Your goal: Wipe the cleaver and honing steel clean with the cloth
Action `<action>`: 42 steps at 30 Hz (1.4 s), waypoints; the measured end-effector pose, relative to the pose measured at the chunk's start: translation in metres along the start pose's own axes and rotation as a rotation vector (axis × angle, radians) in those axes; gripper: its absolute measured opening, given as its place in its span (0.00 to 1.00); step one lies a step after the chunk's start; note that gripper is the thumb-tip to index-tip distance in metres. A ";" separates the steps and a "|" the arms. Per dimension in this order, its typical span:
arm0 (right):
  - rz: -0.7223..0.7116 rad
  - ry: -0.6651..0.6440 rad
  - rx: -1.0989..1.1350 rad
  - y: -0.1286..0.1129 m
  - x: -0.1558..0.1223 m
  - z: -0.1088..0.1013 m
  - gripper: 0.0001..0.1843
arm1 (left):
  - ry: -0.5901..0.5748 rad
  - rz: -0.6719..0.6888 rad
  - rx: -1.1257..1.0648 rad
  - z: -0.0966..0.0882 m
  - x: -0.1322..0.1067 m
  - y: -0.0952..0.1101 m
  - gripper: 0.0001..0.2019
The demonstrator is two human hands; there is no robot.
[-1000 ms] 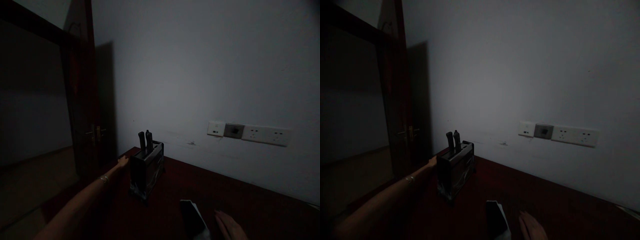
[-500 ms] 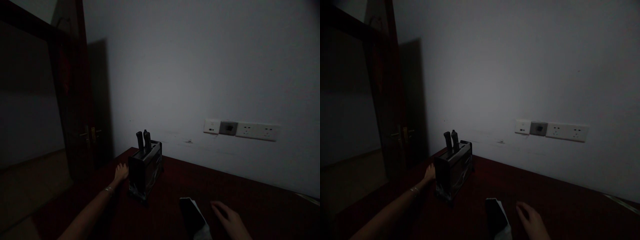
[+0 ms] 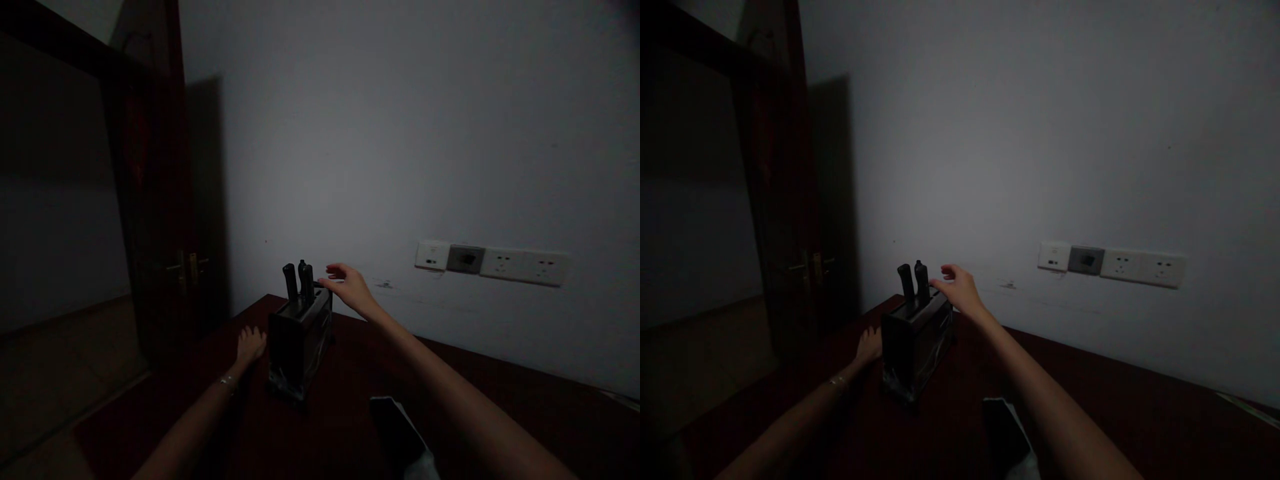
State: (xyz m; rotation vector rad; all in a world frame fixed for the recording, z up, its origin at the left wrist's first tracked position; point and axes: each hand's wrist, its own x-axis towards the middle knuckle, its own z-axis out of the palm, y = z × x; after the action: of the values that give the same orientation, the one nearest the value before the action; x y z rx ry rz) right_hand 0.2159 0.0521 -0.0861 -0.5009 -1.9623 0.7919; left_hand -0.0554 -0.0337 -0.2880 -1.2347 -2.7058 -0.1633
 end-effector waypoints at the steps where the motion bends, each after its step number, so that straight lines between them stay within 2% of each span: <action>1: 0.010 -0.016 -0.005 0.002 0.003 0.008 0.25 | 0.011 -0.007 0.005 0.001 0.000 0.000 0.23; 5: 0.046 -0.048 -0.031 0.012 0.003 0.032 0.28 | 0.045 -0.039 0.028 0.002 0.001 -0.001 0.22; 14: 0.024 -0.023 -0.056 0.011 0.002 0.051 0.15 | 0.074 -0.058 0.025 0.010 0.006 -0.003 0.23; 20: 0.035 0.004 -0.069 0.016 0.005 0.055 0.11 | 0.091 -0.057 0.012 0.016 0.010 -0.006 0.23; 31: 0.030 0.008 -0.139 0.013 0.009 0.055 0.12 | 0.095 -0.069 -0.001 0.019 0.013 -0.006 0.23; 42: -0.015 0.014 -0.182 -0.003 0.019 0.047 0.12 | 0.096 -0.063 -0.011 0.016 0.010 -0.006 0.23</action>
State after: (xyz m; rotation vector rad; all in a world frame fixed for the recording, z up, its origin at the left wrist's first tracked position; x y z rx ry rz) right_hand 0.1655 0.0464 -0.0889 -0.5973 -2.0333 0.6014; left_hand -0.0679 -0.0270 -0.3016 -1.1153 -2.6661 -0.2384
